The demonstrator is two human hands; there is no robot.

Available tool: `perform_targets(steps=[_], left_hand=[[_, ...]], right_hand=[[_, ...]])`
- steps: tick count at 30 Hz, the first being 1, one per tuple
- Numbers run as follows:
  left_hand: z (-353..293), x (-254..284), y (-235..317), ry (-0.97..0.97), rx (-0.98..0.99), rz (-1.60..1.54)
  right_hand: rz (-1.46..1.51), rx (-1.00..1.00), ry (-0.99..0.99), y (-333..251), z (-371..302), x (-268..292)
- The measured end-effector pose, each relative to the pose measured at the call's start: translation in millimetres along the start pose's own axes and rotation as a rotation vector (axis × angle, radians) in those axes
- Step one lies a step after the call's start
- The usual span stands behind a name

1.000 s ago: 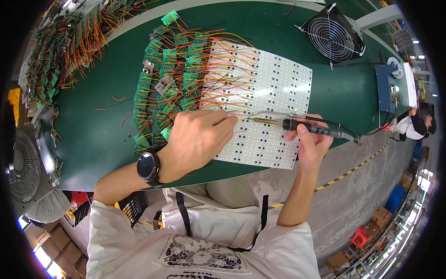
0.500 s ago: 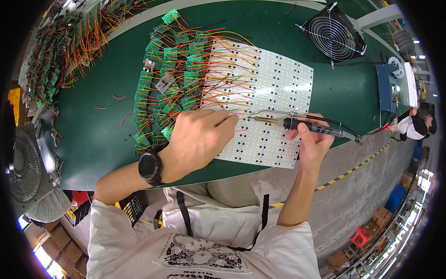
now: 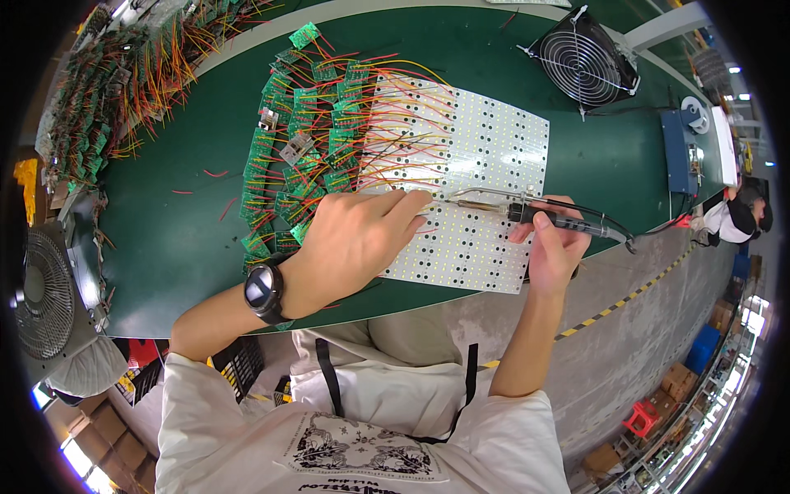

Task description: The person solders wired circuit boards onto a larger panel board by picking up components from the workbench, positioning their wires, and attaching them using a soldering iron.

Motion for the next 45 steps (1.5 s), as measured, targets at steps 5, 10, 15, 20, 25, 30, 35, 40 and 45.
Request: perform_targets(steps=[5,10,15,20,25,30,35,40,45], left_hand=[[1.9,12.4,0.5,-0.097,-0.042,-0.108],[0.7,13.5,-1.8,-0.164,-0.085,-0.114],[1.2,8.5,-3.1,0.041,-0.147,-0.118],[1.9,6.3,-0.9,0.032,-0.370,0.079],[0.1,3.5,-2.6,0.000,-0.345,0.072],[0.1,-0.8,-11.0,0.064,-0.243,0.034],[0.5,-5.2,-14.7,0.156,-0.227,0.082],[1.2,-6.0,-13.6,0.137,-0.233,0.121],[-1.1,-3.4,-11.0,0.099,-0.231,0.178]], right_hand=[[0.039,0.000,0.024,1.1,0.6,0.9],[0.045,-0.007,0.050,0.8,0.6,-0.8],[0.045,-0.005,0.024,-0.7,1.7,-0.8],[0.023,0.005,0.036,-0.3,1.4,-4.0],[-0.002,-0.008,0.003,-1.1,1.0,-1.9],[0.038,-0.097,-0.017,-4.2,3.8,-0.4],[-0.025,-0.051,-0.086,-2.6,1.7,1.5],[-0.039,-0.018,-0.077,-1.9,-1.5,2.1],[-0.016,-0.020,-0.065,-2.2,-1.3,-1.2]])
Point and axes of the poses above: each hand's wrist, its own z-axis towards the middle knuckle, its own x-axis out of the back of the hand, y = z × x, the point moved 1 cm from there along z, towards the middle knuckle, and after that the axes turned 7 degrees about -y, right-handed, at the moved point
